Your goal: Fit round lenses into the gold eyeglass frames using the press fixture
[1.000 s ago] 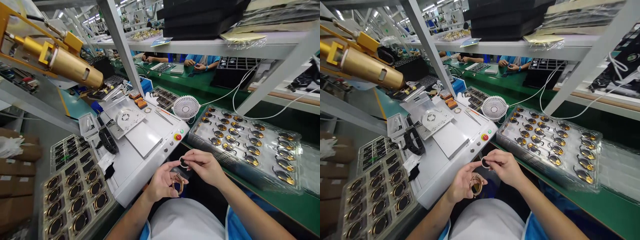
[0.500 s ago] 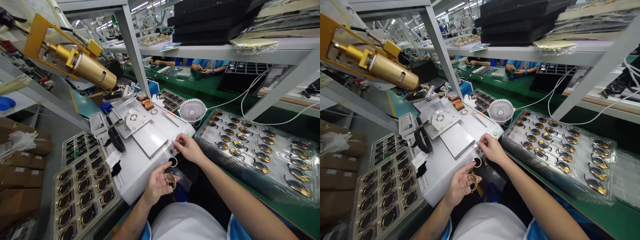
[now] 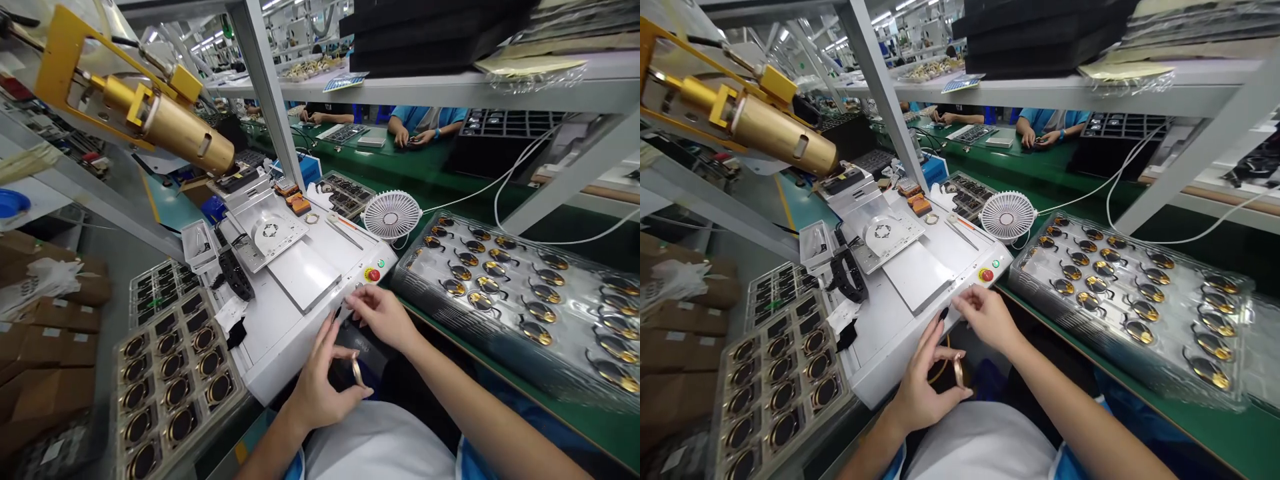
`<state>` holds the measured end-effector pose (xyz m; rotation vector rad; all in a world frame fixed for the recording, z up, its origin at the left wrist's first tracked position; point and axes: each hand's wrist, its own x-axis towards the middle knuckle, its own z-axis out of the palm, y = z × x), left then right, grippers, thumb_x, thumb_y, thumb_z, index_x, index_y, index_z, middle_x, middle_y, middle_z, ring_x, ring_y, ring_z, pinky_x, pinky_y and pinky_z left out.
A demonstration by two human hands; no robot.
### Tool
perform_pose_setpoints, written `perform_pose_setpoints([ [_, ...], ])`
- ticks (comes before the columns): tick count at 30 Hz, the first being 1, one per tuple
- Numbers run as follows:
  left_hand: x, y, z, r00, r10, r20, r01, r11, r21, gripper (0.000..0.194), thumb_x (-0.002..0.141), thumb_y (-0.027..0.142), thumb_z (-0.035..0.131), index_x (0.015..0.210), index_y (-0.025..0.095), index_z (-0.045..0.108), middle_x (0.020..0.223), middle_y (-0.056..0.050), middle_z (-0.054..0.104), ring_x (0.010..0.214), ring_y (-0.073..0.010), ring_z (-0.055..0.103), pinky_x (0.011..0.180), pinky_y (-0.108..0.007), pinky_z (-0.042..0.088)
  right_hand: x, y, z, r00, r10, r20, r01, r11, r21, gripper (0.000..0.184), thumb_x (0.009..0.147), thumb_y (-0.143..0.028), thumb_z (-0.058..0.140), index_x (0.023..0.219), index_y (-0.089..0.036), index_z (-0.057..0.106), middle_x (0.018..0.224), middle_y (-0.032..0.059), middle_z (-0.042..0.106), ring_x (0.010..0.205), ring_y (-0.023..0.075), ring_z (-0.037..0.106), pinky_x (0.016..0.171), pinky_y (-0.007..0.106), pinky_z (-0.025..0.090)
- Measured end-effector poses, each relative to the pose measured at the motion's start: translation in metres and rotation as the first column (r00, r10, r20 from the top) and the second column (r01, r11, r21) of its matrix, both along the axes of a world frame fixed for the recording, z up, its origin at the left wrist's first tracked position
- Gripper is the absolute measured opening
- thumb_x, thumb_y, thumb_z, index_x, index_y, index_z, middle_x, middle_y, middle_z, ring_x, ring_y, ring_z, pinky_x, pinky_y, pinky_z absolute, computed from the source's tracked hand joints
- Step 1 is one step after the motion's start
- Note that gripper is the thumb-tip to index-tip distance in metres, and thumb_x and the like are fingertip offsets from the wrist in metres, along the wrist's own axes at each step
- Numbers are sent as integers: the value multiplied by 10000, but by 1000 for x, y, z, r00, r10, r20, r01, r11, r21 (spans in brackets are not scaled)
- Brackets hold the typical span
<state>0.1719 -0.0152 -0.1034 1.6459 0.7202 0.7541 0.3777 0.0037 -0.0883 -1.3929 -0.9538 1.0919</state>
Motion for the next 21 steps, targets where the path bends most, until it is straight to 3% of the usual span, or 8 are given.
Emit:
perform_pose_setpoints([
  [2,11,-1,-1,999,3,-43,0,999,51,975,693,193,891,1564,219,454,1609,-246,442,1077,-364,747,1046,-523,549,-8,-19,-4,990,14,-142,-8,999,41,462,788,-556,815,1036,-174,734,950,99,773,853,249,735,711,343,602],
  [4,22,-2,-1,997,-33,-71,37,998,52,922,691,192,885,1531,188,505,1625,-242,419,1129,-407,726,1044,-537,553,-11,-30,-6,973,-37,-228,48,998,45,506,762,-544,851,1106,-186,759,982,99,784,907,258,739,793,369,608],
  [7,30,-1,-1,992,-123,-41,125,991,50,906,685,179,887,1515,204,526,1648,-236,381,1119,-402,736,1049,-544,555,-3,-34,-5,942,-78,-325,78,997,-14,489,741,-537,873,1069,-186,786,897,88,789,817,240,739,718,341,598],
  [12,26,6,2,984,-166,66,167,986,-4,940,669,165,917,1506,257,500,1732,-247,111,1018,-331,780,944,-487,628,12,-37,-3,933,-49,-358,36,998,-43,430,721,-535,893,889,-159,770,679,43,727,572,150,652,549,254,538],
  [16,24,7,3,975,-217,39,215,976,40,928,664,166,922,1494,235,512,1685,-272,266,1016,-340,779,974,-510,611,10,-39,-3,943,-96,-318,84,995,-49,431,715,-555,891,815,-162,743,600,12,671,506,130,601,477,235,514],
  [21,25,6,-1,979,-183,-87,195,967,165,809,736,123,829,1484,219,536,1627,-233,421,1132,-377,741,1005,-524,583,11,-41,-6,916,-14,-402,5,1000,-23,392,665,-468,950,823,-160,767,737,49,750,618,180,711,610,305,627],
])
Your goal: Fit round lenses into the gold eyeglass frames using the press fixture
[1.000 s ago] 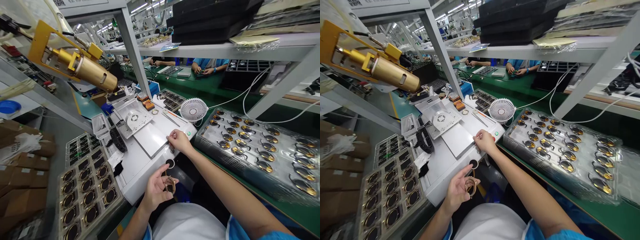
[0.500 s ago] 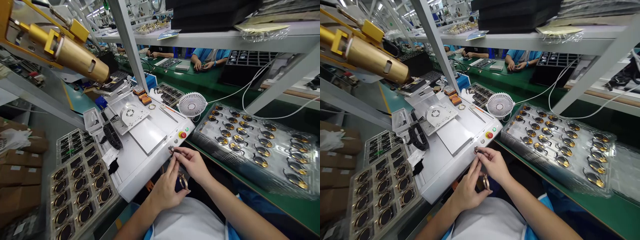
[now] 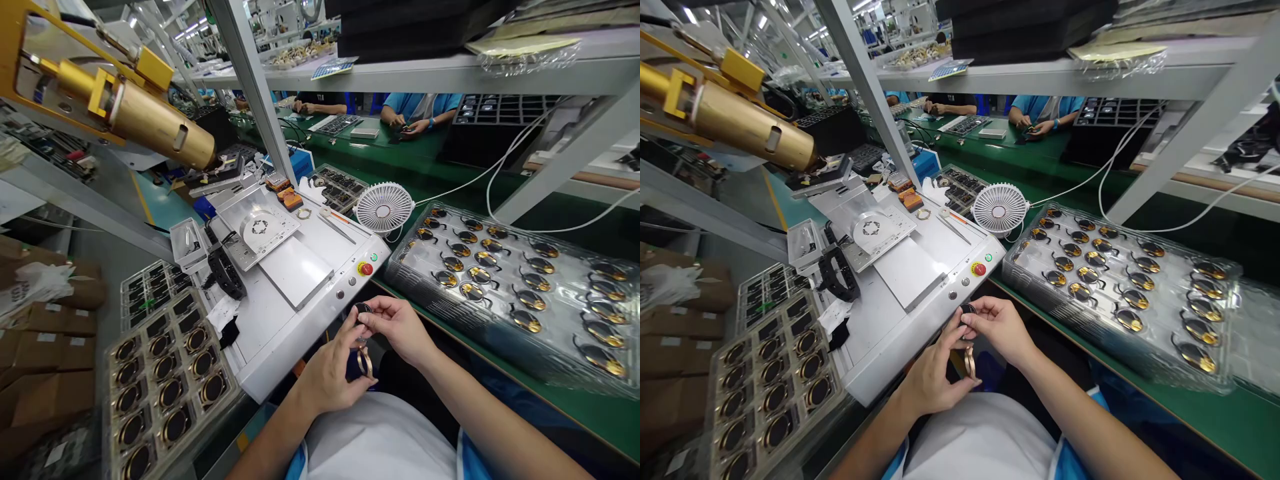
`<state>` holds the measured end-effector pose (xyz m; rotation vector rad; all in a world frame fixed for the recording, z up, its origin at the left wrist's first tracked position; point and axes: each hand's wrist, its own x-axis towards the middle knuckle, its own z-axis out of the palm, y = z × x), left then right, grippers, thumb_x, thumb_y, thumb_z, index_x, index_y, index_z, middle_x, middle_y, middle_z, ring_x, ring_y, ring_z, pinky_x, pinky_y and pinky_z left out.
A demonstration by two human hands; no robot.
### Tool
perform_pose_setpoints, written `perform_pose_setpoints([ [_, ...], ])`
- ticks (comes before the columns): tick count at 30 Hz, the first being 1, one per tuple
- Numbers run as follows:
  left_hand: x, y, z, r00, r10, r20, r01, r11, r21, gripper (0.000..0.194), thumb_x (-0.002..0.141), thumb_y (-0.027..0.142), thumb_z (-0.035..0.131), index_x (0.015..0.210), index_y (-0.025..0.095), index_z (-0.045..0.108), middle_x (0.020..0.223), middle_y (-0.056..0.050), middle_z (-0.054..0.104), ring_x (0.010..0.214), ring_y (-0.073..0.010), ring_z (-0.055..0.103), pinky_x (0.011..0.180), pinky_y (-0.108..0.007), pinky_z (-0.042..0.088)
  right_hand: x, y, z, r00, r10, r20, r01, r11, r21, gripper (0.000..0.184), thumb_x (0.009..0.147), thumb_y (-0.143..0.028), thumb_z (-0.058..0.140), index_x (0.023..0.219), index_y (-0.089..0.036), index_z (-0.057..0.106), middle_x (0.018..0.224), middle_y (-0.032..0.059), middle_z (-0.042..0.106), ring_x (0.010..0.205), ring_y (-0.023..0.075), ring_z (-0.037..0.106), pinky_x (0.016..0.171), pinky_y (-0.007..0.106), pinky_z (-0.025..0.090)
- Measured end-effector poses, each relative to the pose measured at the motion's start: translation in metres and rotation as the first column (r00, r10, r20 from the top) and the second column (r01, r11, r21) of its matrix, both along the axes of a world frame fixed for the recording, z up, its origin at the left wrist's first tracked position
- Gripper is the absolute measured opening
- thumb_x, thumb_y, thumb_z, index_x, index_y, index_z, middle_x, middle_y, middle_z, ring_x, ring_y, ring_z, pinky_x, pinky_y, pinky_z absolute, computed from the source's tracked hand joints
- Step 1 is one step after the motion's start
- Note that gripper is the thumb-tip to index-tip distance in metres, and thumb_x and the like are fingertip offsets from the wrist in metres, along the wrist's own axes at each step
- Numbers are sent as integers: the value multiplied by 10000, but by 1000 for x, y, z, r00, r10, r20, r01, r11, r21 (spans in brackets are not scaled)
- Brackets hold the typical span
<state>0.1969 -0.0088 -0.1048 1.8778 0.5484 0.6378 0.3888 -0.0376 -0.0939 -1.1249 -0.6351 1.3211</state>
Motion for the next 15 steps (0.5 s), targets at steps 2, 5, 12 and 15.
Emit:
perform_pose_setpoints([
  [2,0,2,-1,1000,-5,-19,5,1000,13,769,749,93,792,1469,216,553,1590,-215,485,1208,-388,705,1032,-528,561,1,-1,-1,1000,5,-30,-5,1000,4,385,655,-451,961,823,-161,773,735,48,754,630,192,728,621,316,639],
  [5,-2,6,2,998,-39,-40,40,999,16,790,738,78,786,1477,216,542,1545,-212,542,1160,-374,725,1047,-530,544,2,-2,-2,998,-11,-63,10,1000,-10,389,636,-447,971,823,-160,786,727,52,754,636,200,735,618,314,640],
  [12,-3,5,7,1000,-23,12,24,993,-112,1016,729,139,854,1600,211,337,1229,-170,750,1091,-327,744,1035,-488,548,3,-3,7,998,-14,-57,10,997,-70,420,628,-479,967,774,-151,749,629,20,695,545,141,654,552,256,579],
  [15,-4,6,-3,967,134,216,-53,938,-344,820,744,219,886,1470,229,505,1314,-179,714,1163,-325,722,1030,-473,558,3,-5,11,997,31,-77,-37,996,-84,419,619,-458,972,715,-157,696,621,-9,656,552,116,606,537,229,536],
])
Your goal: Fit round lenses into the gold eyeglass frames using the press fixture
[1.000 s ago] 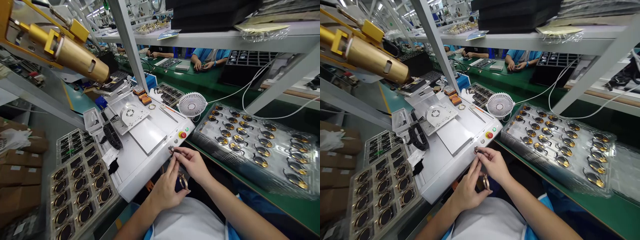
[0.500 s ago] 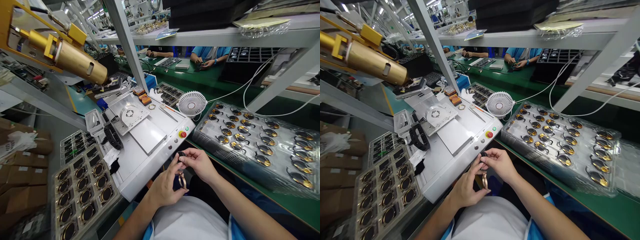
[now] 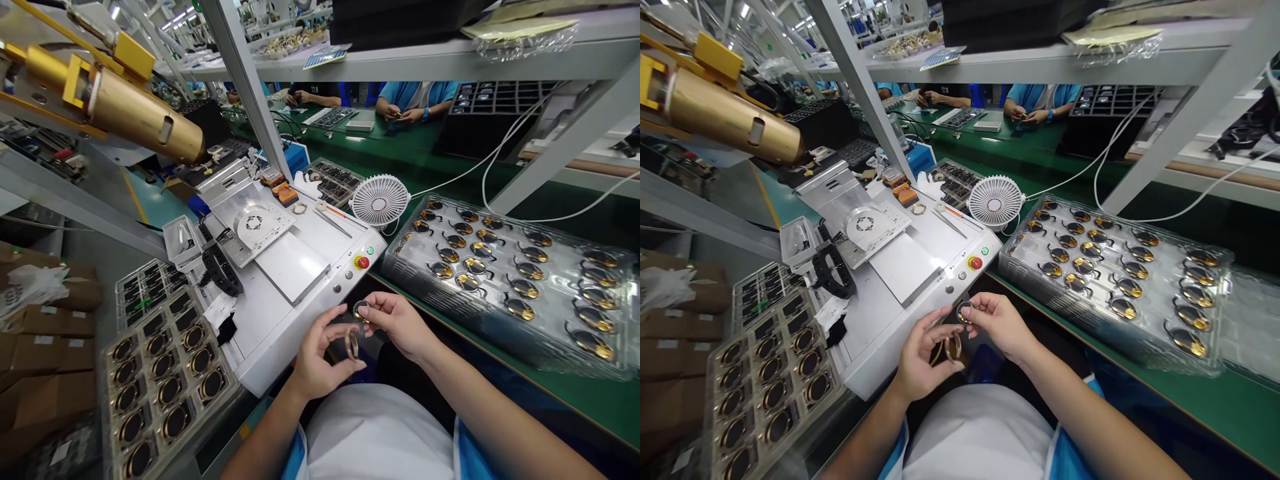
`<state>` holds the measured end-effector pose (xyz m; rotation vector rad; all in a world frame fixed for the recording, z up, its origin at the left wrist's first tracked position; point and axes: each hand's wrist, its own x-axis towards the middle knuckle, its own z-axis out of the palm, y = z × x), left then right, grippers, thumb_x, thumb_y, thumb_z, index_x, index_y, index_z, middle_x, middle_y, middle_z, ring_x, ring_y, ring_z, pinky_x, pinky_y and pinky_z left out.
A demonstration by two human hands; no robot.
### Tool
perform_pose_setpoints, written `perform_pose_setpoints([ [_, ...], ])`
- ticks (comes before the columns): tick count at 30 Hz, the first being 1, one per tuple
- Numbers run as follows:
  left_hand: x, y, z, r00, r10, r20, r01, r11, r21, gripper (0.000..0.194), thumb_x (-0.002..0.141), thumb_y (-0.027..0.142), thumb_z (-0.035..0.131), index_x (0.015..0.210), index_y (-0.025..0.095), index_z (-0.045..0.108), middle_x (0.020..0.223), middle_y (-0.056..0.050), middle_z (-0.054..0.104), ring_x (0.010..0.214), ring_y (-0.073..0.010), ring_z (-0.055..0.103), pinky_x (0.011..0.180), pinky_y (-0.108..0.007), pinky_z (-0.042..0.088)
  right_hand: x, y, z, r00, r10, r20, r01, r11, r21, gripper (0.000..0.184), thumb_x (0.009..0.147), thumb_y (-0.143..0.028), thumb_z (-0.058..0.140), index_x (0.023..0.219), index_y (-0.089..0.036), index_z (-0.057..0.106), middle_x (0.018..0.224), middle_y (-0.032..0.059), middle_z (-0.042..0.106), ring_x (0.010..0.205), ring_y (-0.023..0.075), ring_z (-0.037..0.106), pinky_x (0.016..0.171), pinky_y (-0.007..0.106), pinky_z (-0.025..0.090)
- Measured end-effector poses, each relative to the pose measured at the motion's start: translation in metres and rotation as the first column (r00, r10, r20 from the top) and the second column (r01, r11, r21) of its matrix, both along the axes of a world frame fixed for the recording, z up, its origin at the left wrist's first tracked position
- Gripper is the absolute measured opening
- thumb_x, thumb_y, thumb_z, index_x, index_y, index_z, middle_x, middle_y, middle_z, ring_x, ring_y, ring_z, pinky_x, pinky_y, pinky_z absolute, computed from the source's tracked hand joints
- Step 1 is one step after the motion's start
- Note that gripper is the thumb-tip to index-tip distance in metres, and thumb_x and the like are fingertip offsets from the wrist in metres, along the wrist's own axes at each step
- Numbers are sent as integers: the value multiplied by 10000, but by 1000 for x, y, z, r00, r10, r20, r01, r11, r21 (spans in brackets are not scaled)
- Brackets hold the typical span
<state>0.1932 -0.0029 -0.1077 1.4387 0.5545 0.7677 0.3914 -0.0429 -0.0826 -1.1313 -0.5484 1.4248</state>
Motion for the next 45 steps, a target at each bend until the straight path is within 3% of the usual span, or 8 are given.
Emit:
perform_pose_setpoints([
  [3,1,4,-11,974,113,195,-76,979,-187,538,739,318,912,1214,208,684,1230,-152,762,1151,-317,730,1017,-463,568,-4,-3,5,997,79,-20,-80,996,-49,417,624,-463,962,707,-146,704,696,7,679,617,107,600,584,218,529],
  [7,3,7,-20,943,179,282,-102,959,-266,511,703,353,939,1161,239,744,1225,-121,785,1104,-279,759,994,-431,600,-20,-6,13,984,135,-119,-151,979,-136,444,567,-446,975,676,-143,669,688,17,690,645,132,641,662,267,561],
  [10,4,7,-24,940,136,311,-70,974,-216,509,715,317,934,1193,293,760,1246,-97,785,1098,-275,772,952,-403,634,-33,-6,19,989,66,-131,-83,988,-128,432,541,-333,970,651,-160,590,626,-12,649,589,111,596,601,233,503],
  [16,1,8,-29,935,122,333,-78,987,-143,547,698,236,943,1203,347,767,1243,-76,779,1104,-271,771,951,-364,647,-47,-5,20,999,-14,48,16,999,-49,384,596,-205,860,730,-200,500,615,-63,578,548,80,476,517,204,369],
  [29,-4,8,-38,942,208,263,-190,977,-94,574,630,284,979,1168,336,784,1157,-83,811,1004,-267,803,875,-366,674,-55,-2,23,991,-20,131,23,999,-22,315,629,-184,721,792,-231,455,584,-92,588,489,86,524,463,191,385],
  [34,-3,8,-39,939,241,247,-225,970,-94,573,590,306,996,1129,318,800,1118,-81,823,974,-267,809,856,-364,680,-56,-3,20,999,-6,53,7,1000,-19,338,634,-183,722,823,-236,446,614,-89,624,498,101,582,472,199,431],
  [41,-3,6,-41,924,264,275,-248,964,-92,561,632,307,978,1156,360,784,1140,-52,817,985,-237,808,885,-328,670,-55,1,16,998,24,-54,-26,999,-31,425,626,-217,821,831,-231,449,598,-68,666,512,146,663,494,218,495],
  [45,-4,6,-40,923,276,269,-262,961,-88,522,662,323,962,1152,359,786,1142,-51,816,1017,-257,800,894,-353,672,-46,1,8,992,129,13,-126,985,-120,493,572,-368,952,775,-192,539,589,-14,681,504,135,644,487,212,507],
])
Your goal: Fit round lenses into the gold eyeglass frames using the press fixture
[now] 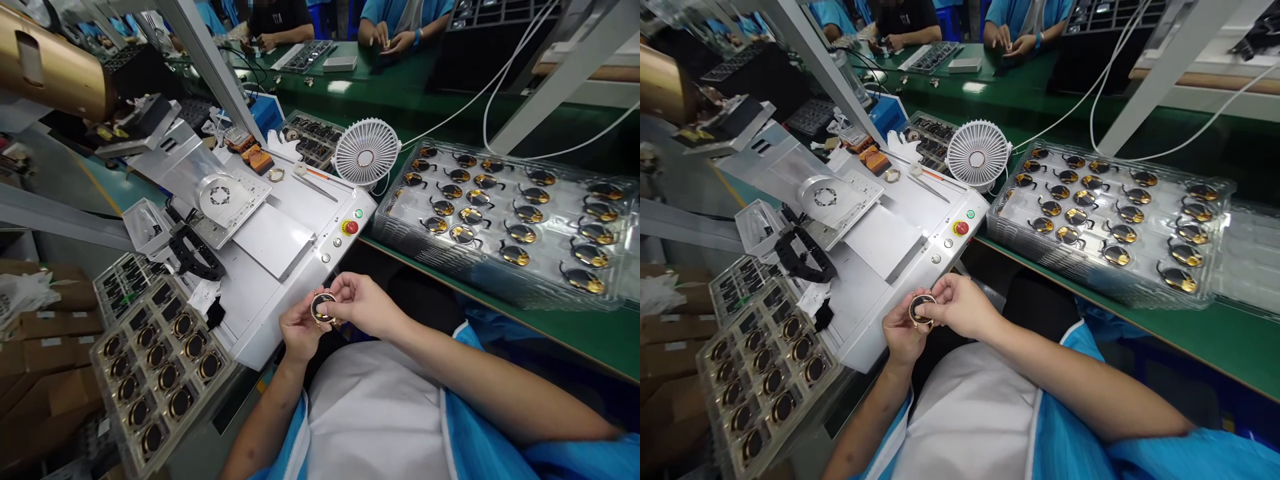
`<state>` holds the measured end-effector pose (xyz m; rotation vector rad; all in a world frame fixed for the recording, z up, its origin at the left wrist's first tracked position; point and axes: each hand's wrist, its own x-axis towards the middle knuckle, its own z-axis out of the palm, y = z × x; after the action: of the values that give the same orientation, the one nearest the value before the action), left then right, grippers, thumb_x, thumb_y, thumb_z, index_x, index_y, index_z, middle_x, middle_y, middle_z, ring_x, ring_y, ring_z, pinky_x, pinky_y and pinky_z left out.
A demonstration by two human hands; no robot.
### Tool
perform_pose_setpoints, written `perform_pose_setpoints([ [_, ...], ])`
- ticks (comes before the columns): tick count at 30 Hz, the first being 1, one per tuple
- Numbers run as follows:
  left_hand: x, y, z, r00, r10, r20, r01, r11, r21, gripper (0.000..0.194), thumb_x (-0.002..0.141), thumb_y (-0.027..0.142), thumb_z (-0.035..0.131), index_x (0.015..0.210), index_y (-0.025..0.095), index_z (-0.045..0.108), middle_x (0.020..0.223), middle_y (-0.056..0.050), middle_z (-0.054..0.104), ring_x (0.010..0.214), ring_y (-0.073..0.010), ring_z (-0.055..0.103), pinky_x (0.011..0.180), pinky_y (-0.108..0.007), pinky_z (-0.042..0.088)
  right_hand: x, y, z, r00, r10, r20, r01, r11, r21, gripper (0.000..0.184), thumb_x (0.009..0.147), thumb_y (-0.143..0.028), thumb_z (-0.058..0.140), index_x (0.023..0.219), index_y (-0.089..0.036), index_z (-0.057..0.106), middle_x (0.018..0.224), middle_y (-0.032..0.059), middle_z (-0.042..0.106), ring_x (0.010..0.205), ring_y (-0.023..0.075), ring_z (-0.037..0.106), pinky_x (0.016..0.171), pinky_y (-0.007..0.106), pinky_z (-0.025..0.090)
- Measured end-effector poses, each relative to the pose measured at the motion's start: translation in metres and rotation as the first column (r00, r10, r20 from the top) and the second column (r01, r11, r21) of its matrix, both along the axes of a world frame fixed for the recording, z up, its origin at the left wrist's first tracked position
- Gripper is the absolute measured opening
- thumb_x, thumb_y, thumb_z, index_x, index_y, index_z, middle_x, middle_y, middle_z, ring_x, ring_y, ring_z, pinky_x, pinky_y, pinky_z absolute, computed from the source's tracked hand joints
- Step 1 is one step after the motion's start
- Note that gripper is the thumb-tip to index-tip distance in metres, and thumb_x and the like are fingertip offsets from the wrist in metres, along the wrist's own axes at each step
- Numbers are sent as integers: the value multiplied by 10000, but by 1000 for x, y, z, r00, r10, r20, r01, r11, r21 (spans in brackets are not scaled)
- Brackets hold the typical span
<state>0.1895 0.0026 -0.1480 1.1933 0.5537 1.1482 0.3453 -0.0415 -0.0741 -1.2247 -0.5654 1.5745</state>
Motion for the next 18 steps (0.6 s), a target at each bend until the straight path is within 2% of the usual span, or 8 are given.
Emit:
perform_pose_setpoints([
  [4,0,-1,5,999,-5,-35,5,1000,8,490,661,300,961,1123,332,802,1116,-67,822,995,-282,805,881,-386,679,4,0,-9,998,61,-16,-61,998,-13,567,562,-551,956,649,-186,530,509,4,649,389,101,549,379,191,461],
  [9,-4,-4,10,998,2,-70,-1,1000,22,488,659,229,957,1114,315,807,1104,-74,824,998,-279,804,895,-384,671,-5,0,-15,993,64,-104,-62,998,18,624,543,-605,951,616,-186,495,501,13,655,346,97,529,331,189,457],
  [12,-7,-4,12,997,47,-69,-45,998,32,453,714,224,925,1141,304,797,1123,-80,821,1020,-275,799,896,-379,670,-6,6,-12,997,65,-48,-64,997,37,605,572,-598,941,637,-179,510,504,0,648,374,98,551,360,191,493],
  [15,-8,-4,16,992,128,-23,-127,992,19,431,790,236,876,1205,280,769,1184,-106,806,1086,-279,778,933,-378,654,7,28,-6,988,135,72,-138,990,37,592,488,-507,1001,752,-162,599,559,-11,658,440,119,595,366,195,507],
  [16,-8,-4,19,990,138,-1,-138,990,9,421,813,248,859,1221,278,759,1208,-111,797,1113,-286,768,965,-396,640,13,40,-5,987,109,116,-115,993,39,603,476,-493,1008,788,-162,612,576,-16,655,441,121,588,349,198,495],
  [18,-8,-4,26,994,108,20,-108,994,-10,388,863,270,813,1243,291,739,1258,-104,769,1129,-296,760,994,-436,625,25,66,-3,981,-38,192,27,998,56,577,541,-513,984,807,-180,593,552,-44,606,395,102,518,307,203,449],
])
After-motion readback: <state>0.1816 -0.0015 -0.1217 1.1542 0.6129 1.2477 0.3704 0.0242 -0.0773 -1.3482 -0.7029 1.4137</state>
